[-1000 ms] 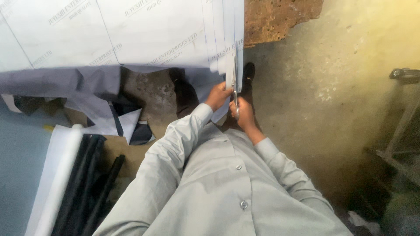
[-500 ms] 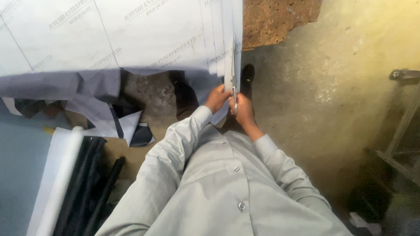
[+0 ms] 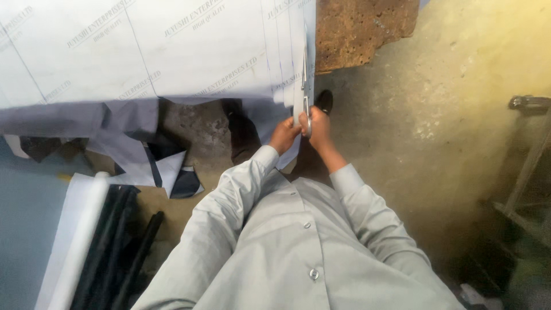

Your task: The person uses large shears to cut a long sheet of white fabric laid on a workbench. They hold the fabric with one hand and cut along pre-marked lines with the other, separating sections of the material.

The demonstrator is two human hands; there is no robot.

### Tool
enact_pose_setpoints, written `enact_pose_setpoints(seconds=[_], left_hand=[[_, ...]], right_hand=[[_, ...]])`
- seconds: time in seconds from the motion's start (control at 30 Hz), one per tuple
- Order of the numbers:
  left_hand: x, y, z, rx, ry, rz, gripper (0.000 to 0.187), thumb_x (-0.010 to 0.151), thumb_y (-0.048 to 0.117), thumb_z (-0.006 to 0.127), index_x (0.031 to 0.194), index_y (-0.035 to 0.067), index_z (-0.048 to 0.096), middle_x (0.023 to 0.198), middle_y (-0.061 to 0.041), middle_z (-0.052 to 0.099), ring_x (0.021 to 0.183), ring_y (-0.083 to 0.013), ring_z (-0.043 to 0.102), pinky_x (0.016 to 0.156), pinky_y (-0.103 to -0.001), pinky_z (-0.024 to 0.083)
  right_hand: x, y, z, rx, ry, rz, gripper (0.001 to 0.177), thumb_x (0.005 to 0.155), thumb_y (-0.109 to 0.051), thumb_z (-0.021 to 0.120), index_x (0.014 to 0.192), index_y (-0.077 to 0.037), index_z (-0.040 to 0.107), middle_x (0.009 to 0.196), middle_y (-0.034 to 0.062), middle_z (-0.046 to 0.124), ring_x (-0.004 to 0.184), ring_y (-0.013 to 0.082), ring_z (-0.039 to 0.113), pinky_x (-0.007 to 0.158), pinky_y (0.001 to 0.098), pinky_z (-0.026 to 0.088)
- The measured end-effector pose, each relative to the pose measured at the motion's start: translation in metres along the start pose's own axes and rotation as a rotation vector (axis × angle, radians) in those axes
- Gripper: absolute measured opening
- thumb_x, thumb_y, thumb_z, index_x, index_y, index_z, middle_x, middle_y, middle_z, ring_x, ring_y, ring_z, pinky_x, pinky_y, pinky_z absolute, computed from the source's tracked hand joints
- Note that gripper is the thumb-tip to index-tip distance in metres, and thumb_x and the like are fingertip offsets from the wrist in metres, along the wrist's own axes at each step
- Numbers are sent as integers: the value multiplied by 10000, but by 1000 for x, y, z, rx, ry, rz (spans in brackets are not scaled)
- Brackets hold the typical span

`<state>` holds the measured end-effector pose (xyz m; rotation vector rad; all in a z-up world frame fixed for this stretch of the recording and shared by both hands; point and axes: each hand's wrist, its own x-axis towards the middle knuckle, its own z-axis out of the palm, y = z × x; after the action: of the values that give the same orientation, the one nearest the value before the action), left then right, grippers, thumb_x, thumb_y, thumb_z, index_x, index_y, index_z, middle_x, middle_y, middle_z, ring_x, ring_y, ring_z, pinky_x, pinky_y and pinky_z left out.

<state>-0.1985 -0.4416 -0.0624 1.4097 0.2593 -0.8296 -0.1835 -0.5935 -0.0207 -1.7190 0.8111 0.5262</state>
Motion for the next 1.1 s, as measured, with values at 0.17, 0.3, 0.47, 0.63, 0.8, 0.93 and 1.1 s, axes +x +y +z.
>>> enact_pose_setpoints(seconds=[0.17,0.3,0.47,0.63,0.8,0.93,1.1], left_hand=[[12,-35,-2,-50,33,-24,300,971,14,732,1271,14,748,1089,-79,787,1033,-178,692,1032,-399,558],[3,-2,0,105,7,-9,295,995,93,761,1287,50,761,1145,-126,820,1102,-218,752,1006,-434,583],[4,-12,-1,113,9,-45,302,1023,139,774,1318,77,750,1196,-110,811,1181,-252,751,1040,-453,567],[4,-7,1,92,25,-78,388,1015,105,759,1382,-7,704,1295,-219,758,1295,-359,678,1120,-525,518],[-2,5,2,53,32,-99,422,1009,104,758,1409,-10,688,1323,-218,746,1318,-323,649,1151,-526,496],[5,-8,-3,183,0,-124,437,1045,192,740,1442,26,667,1349,-212,739,1342,-373,655,1127,-532,517],[-7,15,-2,211,5,-92,435,1007,193,763,1398,14,700,1303,-228,756,1314,-394,661,1118,-527,525]], right_hand=[[21,4,1,-19,12,-16,274,885,-365,719,784,-114,673,503,84,625,470,180,688,496,308,572],[36,-6,0,15,3,-31,268,892,-364,732,784,-126,677,519,86,645,486,164,700,495,281,585],[35,-54,-6,32,-22,1,186,940,-313,693,889,-137,665,601,40,625,537,157,649,547,328,552],[38,-106,-9,102,-4,66,188,841,-247,674,758,-84,630,530,106,588,486,182,658,486,293,583],[41,-116,-10,67,-11,27,223,877,-284,700,791,-87,642,549,100,608,496,169,665,481,298,591],[56,-107,-7,55,-10,17,203,904,-278,707,811,-108,647,581,62,618,519,148,661,486,274,588],[68,-136,-7,148,-15,25,206,872,-249,694,788,-86,599,572,75,573,509,148,630,475,272,573]])
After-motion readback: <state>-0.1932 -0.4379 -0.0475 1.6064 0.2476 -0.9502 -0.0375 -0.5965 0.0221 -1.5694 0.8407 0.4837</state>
